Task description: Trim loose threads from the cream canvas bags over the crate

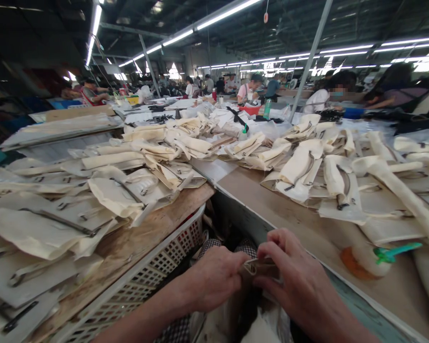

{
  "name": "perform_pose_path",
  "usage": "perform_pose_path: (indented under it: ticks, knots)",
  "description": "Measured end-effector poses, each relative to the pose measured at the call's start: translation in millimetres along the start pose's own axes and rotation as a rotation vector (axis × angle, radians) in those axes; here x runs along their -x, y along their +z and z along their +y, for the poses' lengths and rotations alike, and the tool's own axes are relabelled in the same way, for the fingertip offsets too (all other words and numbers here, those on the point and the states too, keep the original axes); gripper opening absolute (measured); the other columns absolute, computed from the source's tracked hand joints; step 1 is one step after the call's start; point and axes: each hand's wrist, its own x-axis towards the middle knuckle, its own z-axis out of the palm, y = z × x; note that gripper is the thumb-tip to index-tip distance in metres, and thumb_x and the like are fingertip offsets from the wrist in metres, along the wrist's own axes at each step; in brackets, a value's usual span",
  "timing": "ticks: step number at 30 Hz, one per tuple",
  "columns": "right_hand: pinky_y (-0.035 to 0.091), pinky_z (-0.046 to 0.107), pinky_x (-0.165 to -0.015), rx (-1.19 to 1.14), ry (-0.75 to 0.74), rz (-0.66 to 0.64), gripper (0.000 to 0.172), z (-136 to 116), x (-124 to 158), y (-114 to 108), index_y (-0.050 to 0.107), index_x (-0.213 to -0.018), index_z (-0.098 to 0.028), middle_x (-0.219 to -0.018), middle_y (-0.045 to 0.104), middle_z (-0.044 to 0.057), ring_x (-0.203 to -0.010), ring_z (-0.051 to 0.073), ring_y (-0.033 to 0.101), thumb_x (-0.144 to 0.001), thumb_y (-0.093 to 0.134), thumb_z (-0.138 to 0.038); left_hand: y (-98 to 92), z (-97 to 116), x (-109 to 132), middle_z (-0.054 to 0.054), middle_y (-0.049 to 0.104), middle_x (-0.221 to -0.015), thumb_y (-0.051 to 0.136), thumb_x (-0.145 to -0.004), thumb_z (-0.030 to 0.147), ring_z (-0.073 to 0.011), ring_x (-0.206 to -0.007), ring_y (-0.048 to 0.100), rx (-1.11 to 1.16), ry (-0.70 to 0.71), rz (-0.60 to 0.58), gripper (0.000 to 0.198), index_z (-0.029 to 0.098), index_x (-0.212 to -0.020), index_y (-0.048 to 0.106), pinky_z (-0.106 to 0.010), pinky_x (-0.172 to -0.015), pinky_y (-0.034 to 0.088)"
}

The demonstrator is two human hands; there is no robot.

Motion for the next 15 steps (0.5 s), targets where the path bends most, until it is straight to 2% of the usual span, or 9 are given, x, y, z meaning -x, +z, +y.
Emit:
perform_pose_path:
  ticks: [4, 7, 11, 15]
  knots:
    - [0.043, 0.031, -0.072, -0.185, 0.064, -0.149, 0.047, 1, -12, -3, 0.054, -0.087, -0.023, -0.101, 0.048, 0.0, -0.089, 0.02, 0.051, -0.063, 0.074, 0.011, -0.6, -5, -1, 0.001, 0.072, -0.075, 0.052, -0.074, 0.01, -0.0171, -0.073, 0.069, -0.016, -0.013, 0.004, 0.013, 0.02, -0.078, 0.059, -0.023, -0.06, 0.036]
    - [0.04, 0.028, -0.071, -0.218, 0.09, -0.248, 0.043, 2, -18, -4, 0.057, -0.086, -0.023, -0.098, 0.05, -0.002, -0.086, 0.017, 0.052, -0.064, 0.075, 0.01, -1.0, -7, -2, -0.001, 0.073, -0.078, 0.051, -0.073, 0.01, -0.0184, -0.075, 0.069, -0.017, -0.031, 0.0, 0.017, 0.02, -0.081, 0.062, -0.024, -0.062, 0.038]
    - [0.037, 0.027, -0.068, -0.154, 0.046, -0.303, 0.035, 0, -22, -5, 0.056, -0.075, -0.02, -0.092, 0.053, -0.003, -0.083, 0.017, 0.051, -0.067, 0.076, 0.008, -1.7, -8, -3, -0.004, 0.076, -0.083, 0.051, -0.073, 0.012, -0.021, -0.079, 0.071, -0.004, -0.032, -0.012, 0.023, 0.02, -0.088, 0.066, -0.024, -0.063, 0.04]
    - [0.039, 0.026, -0.068, -0.141, 0.025, -0.315, 0.031, 1, -22, -4, 0.057, -0.077, -0.02, -0.095, 0.055, -0.002, -0.084, 0.017, 0.053, -0.071, 0.075, 0.004, -2.8, -9, -2, -0.002, 0.077, -0.088, 0.052, -0.074, 0.011, -0.0211, -0.084, 0.071, 0.02, -0.035, -0.005, 0.027, 0.022, -0.093, 0.068, -0.024, -0.068, 0.044]
